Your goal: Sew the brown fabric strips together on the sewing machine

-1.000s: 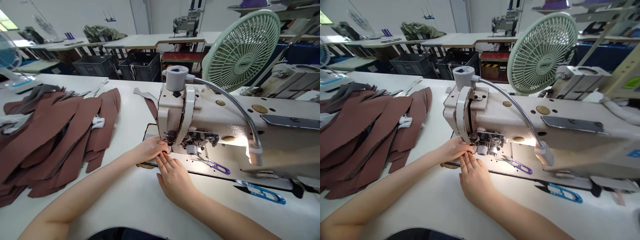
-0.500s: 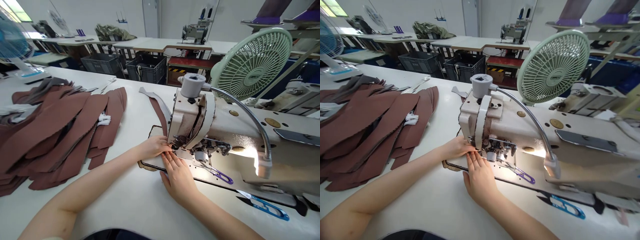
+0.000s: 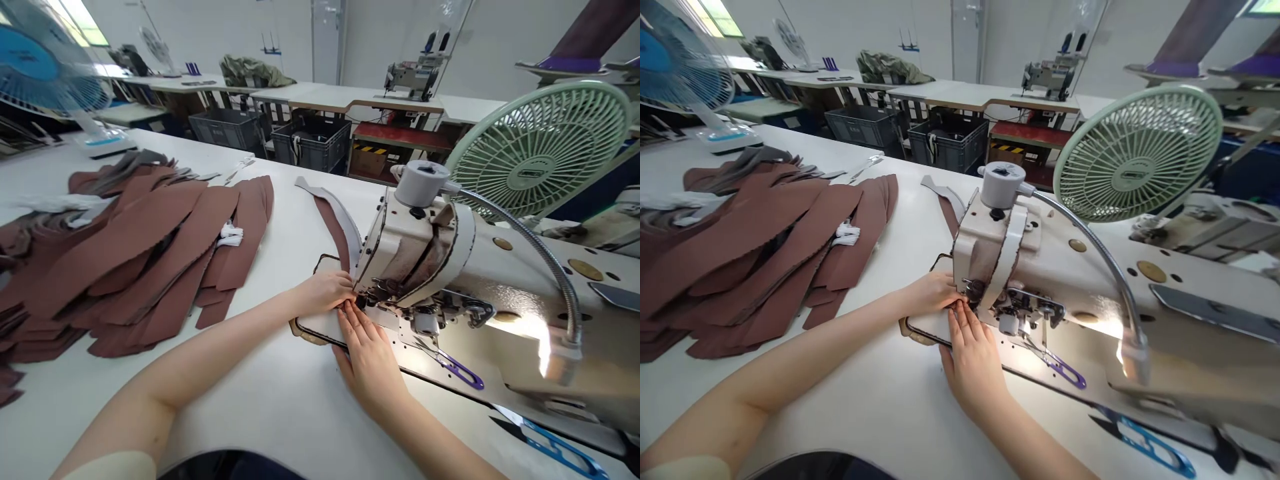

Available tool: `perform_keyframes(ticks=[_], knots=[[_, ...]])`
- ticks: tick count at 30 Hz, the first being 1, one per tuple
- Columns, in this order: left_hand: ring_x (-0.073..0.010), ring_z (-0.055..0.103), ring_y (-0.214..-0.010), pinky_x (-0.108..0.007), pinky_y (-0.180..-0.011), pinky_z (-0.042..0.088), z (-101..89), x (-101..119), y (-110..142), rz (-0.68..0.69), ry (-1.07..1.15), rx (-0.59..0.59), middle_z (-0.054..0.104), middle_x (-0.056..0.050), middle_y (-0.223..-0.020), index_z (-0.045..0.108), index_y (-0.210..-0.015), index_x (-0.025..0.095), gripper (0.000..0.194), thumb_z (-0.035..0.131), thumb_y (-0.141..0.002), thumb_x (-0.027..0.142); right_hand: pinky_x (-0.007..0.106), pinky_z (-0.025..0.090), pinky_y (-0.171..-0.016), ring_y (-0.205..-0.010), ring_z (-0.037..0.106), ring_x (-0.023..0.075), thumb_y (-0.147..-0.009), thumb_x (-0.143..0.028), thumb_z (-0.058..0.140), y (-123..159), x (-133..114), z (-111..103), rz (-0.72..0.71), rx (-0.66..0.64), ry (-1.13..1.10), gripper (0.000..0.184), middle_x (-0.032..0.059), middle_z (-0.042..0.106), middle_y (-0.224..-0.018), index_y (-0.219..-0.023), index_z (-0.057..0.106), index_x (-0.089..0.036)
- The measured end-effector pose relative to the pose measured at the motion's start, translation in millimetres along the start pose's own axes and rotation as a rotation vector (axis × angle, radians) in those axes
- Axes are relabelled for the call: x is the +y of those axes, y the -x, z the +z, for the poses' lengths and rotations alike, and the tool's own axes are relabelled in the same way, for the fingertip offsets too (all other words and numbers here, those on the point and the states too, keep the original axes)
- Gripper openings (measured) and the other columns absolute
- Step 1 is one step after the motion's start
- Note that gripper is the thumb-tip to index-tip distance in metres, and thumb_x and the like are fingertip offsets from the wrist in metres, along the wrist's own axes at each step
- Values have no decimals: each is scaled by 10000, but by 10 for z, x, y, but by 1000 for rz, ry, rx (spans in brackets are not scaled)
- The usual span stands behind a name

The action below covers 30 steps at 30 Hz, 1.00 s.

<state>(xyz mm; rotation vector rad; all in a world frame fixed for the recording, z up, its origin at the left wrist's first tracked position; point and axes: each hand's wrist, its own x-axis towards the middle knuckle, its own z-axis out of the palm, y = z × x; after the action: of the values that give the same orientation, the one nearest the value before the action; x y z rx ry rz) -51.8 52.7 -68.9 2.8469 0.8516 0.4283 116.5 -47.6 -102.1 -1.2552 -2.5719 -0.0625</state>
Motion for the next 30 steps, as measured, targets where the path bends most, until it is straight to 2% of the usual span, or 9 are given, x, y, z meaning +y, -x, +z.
perform_keyframes(ticks=[6,10,13,15,18,20,23,27,30], knots=[[-161,589,-970,-244,-882,458,14,15,11,11,96,-8,709,-27,-897,658,-827,193,202,498,-894,90,406,427,-894,-1261,453,290,-963,-282,353,17,3,29,-35,62,48,459,151,480,-1397,-1361,467,-82],[-149,601,-958,-226,-871,461,1,40,49,-67,223,-21,713,-8,-876,670,-799,199,226,509,-865,54,392,425,-879,-1224,491,284,-963,-261,351,28,9,37,-69,99,47,433,149,520,-1363,-1339,489,-96],[-143,614,-925,-219,-862,468,-49,-36,-18,-208,287,12,708,-18,-904,675,-835,174,202,507,-865,65,397,437,-865,-1203,508,290,-962,-244,346,24,18,25,-92,124,37,425,165,525,-1353,-1311,508,-63],[-160,610,-927,-244,-843,478,-78,-153,-156,-356,252,75,685,-66,-998,648,-998,138,203,476,-892,111,398,447,-866,-1190,521,279,-961,-223,347,14,24,-2,-107,139,0,415,163,549,-1329,-1310,510,-69],[-223,599,-970,-313,-812,485,-80,-338,-466,-597,180,137,628,-155,-1119,485,-1262,79,381,475,-912,229,381,469,-875,-1173,538,243,-955,-194,368,-6,30,-71,-167,166,-101,408,139,604,-1267,-1334,492,-110],[-271,597,-983,-361,-812,477,-46,-394,-667,-697,133,121,630,-182,-1105,448,-1291,67,459,519,-893,285,369,486,-879,-1150,553,225,-948,-176,384,-18,36,-122,-211,194,-174,413,120,630,-1228,-1348,478,-135],[-292,561,-1064,-419,-896,426,31,-342,-839,-744,63,82,631,-154,-1120,479,-1267,137,381,499,-898,229,365,501,-891,-1115,569,212,-931,-132,398,-19,50,-181,-253,252,-276,418,101,652,-1174,-1341,475,-156],[-275,506,-1153,-427,-950,384,41,-202,-737,-727,28,27,597,-123,-1207,443,-1315,201,382,450,-934,225,388,492,-914,-1142,537,219,-920,-93,399,33,69,-225,-307,304,-378,445,104,625,-1191,-1357,443,-169],[-295,507,-1157,-434,-940,388,-59,-93,-402,-712,44,-29,592,-140,-1226,421,-1348,180,437,478,-935,310,413,483,-911,-1153,521,237,-925,-103,395,87,65,-243,-320,332,-366,494,109,584,-1246,-1409,384,-196]])
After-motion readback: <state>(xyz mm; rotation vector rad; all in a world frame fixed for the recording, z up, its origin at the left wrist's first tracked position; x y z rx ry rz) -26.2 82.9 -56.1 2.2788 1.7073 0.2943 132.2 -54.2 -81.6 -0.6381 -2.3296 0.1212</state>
